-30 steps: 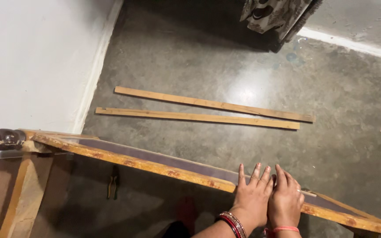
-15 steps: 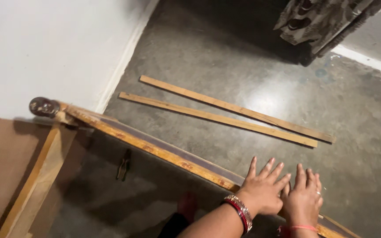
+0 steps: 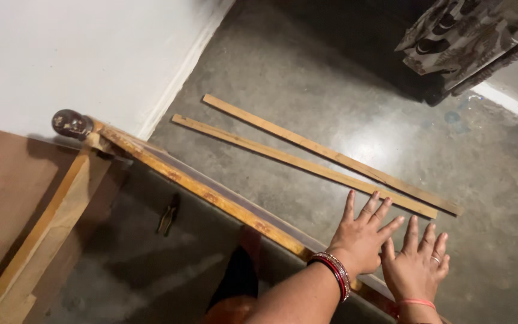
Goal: The person uses a screwdriver to remove screws from a wooden bed frame, then picks up and positions two wooden slats into the frame slots. The person aligns and places the slats one at a time.
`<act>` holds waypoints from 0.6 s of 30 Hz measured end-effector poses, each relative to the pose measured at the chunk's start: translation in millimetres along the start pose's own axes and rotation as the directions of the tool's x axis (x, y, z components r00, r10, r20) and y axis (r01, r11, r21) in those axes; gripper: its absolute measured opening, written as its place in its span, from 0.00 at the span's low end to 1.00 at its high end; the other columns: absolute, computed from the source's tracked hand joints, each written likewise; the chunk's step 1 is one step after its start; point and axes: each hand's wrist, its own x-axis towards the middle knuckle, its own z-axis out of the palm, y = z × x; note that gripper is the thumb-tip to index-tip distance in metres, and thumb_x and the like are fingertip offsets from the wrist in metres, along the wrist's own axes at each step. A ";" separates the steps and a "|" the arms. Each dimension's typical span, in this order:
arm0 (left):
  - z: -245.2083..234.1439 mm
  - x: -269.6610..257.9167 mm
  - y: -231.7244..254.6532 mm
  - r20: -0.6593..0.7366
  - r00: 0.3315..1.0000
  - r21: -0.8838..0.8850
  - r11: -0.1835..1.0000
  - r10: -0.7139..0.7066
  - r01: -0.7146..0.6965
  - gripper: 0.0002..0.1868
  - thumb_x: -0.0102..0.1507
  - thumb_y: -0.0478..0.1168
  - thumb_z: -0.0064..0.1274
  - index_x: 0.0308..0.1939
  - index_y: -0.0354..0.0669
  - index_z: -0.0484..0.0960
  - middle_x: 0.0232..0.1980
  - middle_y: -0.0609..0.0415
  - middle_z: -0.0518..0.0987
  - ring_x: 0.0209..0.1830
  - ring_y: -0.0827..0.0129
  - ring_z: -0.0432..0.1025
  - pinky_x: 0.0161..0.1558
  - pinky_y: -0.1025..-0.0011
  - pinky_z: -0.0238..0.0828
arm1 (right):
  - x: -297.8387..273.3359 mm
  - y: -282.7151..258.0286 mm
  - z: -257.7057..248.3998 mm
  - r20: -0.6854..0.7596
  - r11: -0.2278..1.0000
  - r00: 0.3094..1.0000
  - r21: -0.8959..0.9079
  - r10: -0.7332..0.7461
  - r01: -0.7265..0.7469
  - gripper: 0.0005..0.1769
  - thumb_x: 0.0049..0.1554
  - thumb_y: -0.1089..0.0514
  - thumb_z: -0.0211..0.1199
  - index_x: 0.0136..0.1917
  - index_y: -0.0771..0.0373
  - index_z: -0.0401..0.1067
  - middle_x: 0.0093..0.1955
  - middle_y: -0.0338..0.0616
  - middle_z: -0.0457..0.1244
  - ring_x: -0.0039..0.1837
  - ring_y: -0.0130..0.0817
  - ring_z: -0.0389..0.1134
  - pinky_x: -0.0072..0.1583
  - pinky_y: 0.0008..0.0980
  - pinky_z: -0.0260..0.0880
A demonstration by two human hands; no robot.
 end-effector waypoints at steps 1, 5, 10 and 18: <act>1.0 2.1 -3.3 0.016 1.000 0.006 1.000 0.004 -0.005 0.41 0.63 0.54 0.47 0.80 0.66 0.53 0.85 0.51 0.43 0.85 0.53 0.32 0.75 0.34 0.17 | 2.2 -1.3 3.4 -0.010 1.000 1.000 0.010 -0.006 0.006 0.47 0.56 0.29 0.48 0.83 0.48 0.48 0.85 0.54 0.39 0.86 0.52 0.30 0.76 0.60 0.30; 1.9 12.5 -26.0 0.109 0.993 0.044 0.998 0.035 -0.040 0.42 0.62 0.55 0.48 0.80 0.66 0.51 0.85 0.51 0.42 0.85 0.54 0.32 0.74 0.34 0.18 | 15.0 -17.7 15.7 -0.017 0.999 1.000 0.037 -0.026 0.026 0.46 0.57 0.32 0.48 0.83 0.49 0.49 0.86 0.56 0.39 0.86 0.52 0.30 0.77 0.59 0.30; -3.3 32.6 -53.7 0.082 0.997 -0.002 1.000 0.010 -0.010 0.41 0.62 0.54 0.48 0.79 0.68 0.52 0.85 0.52 0.42 0.85 0.55 0.32 0.75 0.34 0.18 | 38.8 -41.4 16.2 0.003 0.999 1.000 0.051 0.004 -0.004 0.46 0.56 0.32 0.49 0.83 0.48 0.49 0.86 0.54 0.39 0.87 0.51 0.30 0.77 0.59 0.31; -7.5 65.4 -92.6 0.075 0.996 0.048 0.997 0.052 -0.056 0.41 0.62 0.54 0.48 0.80 0.66 0.53 0.85 0.52 0.44 0.86 0.56 0.32 0.76 0.36 0.21 | 72.7 -74.4 14.4 -0.047 0.998 0.999 0.055 0.001 0.002 0.45 0.58 0.33 0.49 0.83 0.51 0.51 0.86 0.56 0.40 0.87 0.52 0.30 0.78 0.58 0.30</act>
